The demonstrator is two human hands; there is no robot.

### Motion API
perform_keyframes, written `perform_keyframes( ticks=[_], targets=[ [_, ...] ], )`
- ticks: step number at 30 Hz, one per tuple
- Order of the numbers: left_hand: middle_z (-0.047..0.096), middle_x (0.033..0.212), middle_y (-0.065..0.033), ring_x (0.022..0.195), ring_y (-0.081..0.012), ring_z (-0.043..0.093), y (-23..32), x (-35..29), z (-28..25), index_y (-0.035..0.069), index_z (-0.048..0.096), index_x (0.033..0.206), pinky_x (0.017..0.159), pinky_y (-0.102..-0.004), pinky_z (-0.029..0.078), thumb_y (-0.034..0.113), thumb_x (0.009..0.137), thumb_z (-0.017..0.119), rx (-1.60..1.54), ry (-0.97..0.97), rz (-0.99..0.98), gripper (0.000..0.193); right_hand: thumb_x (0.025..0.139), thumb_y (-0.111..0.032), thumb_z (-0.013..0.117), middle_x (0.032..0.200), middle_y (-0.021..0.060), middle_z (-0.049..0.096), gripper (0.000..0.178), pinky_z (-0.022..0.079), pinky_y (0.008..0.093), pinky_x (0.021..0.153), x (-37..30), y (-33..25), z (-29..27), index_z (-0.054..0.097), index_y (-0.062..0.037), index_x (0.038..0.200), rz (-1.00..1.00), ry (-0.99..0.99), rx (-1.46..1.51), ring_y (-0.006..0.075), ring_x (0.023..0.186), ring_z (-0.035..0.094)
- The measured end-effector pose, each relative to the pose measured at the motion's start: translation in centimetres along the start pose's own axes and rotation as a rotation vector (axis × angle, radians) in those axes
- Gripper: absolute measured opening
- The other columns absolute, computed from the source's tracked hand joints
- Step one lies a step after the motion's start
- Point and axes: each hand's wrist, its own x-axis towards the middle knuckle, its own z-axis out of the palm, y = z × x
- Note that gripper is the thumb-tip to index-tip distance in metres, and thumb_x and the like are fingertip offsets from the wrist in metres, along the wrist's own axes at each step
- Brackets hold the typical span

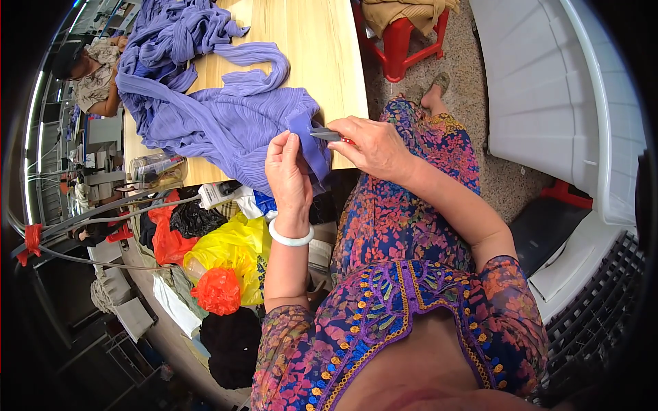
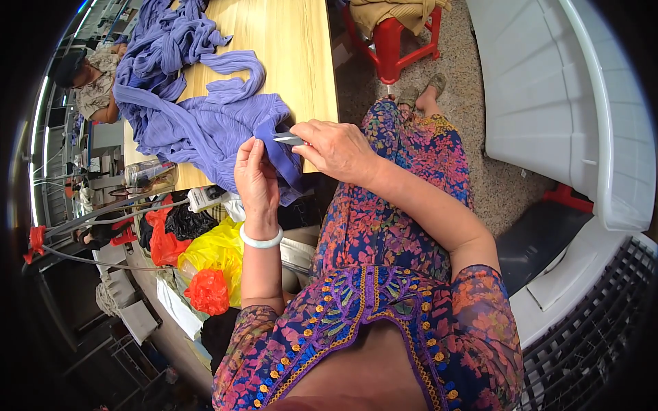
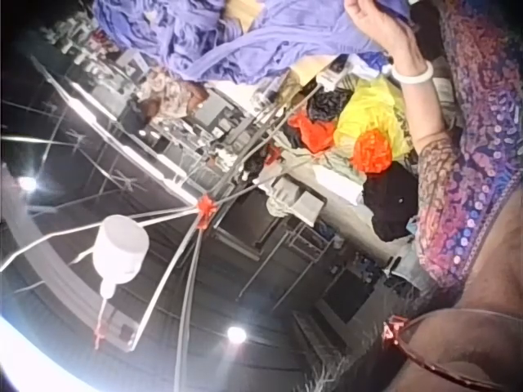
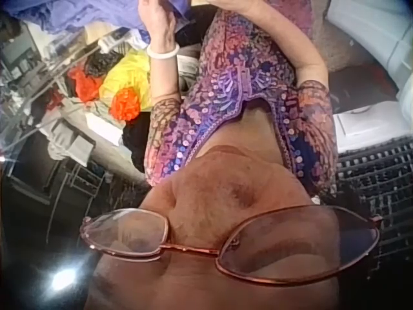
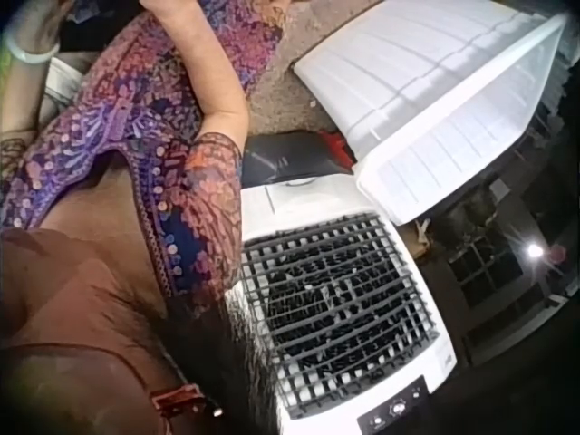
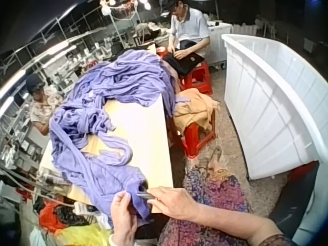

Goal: Trimming excess threads from purple fabric pieces using thread snips.

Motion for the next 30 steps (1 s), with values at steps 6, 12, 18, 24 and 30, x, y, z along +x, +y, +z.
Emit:
perform_keyframes(
  ticks=[6,12,18,24,30],
  targets=[
    [0.056,0.081,0.0007,0.070,-0.0042,0.051,-0.08,-0.15,0.09,0.004,0.053,0.092,0.063,-0.0155,0.041,0.007,0.084,0.054,0.068,0.001,0.048,0.008,0.074,-0.019,0.062,0.078,0.0095,0.059,0.025,0.048,0.0334,0.058,-0.01,-0.05,-0.02,0.053,-0.0055,0.094,0.003,-0.011,-0.011,0.0256,0.069,0.059],
    [0.056,0.081,0.0010,0.070,-0.0037,0.050,-0.18,-0.22,0.06,0.004,0.052,0.093,0.063,-0.0152,0.041,0.007,0.084,0.054,0.077,-0.007,0.049,0.009,0.074,-0.019,0.062,0.078,0.0092,0.059,0.026,0.048,0.0330,0.058,-0.04,-0.03,0.10,0.053,-0.0052,0.094,-0.005,-0.006,-0.011,0.0252,0.068,0.059],
    [0.056,0.080,0.0014,0.069,-0.0034,0.050,-0.21,-0.27,0.22,0.005,0.052,0.093,0.061,-0.0148,0.040,0.008,0.085,0.054,0.097,-0.008,0.038,0.009,0.074,-0.017,0.063,0.080,0.0114,0.059,0.026,0.048,0.0311,0.056,0.03,0.03,0.17,0.055,-0.0038,0.094,0.002,0.003,0.009,0.0230,0.064,0.060],
    [0.056,0.079,0.0018,0.067,-0.0025,0.049,-0.44,-0.23,0.12,0.005,0.052,0.093,0.058,-0.0143,0.038,0.008,0.085,0.054,0.115,-0.020,0.023,0.009,0.075,-0.018,0.063,0.082,0.0125,0.060,0.026,0.048,0.0313,0.057,0.22,0.10,0.32,0.055,-0.0033,0.095,0.025,0.002,0.045,0.0228,0.064,0.060],
    [0.056,0.080,0.0014,0.067,-0.0033,0.050,-0.53,-0.15,-0.04,0.005,0.052,0.092,0.059,-0.0149,0.040,0.008,0.085,0.054,0.094,-0.016,0.001,0.008,0.075,-0.016,0.063,0.077,0.0122,0.059,0.023,0.046,0.0289,0.055,0.60,0.12,0.33,0.055,-0.0024,0.092,0.111,-0.007,0.129,0.0209,0.061,0.058]
  ],
)
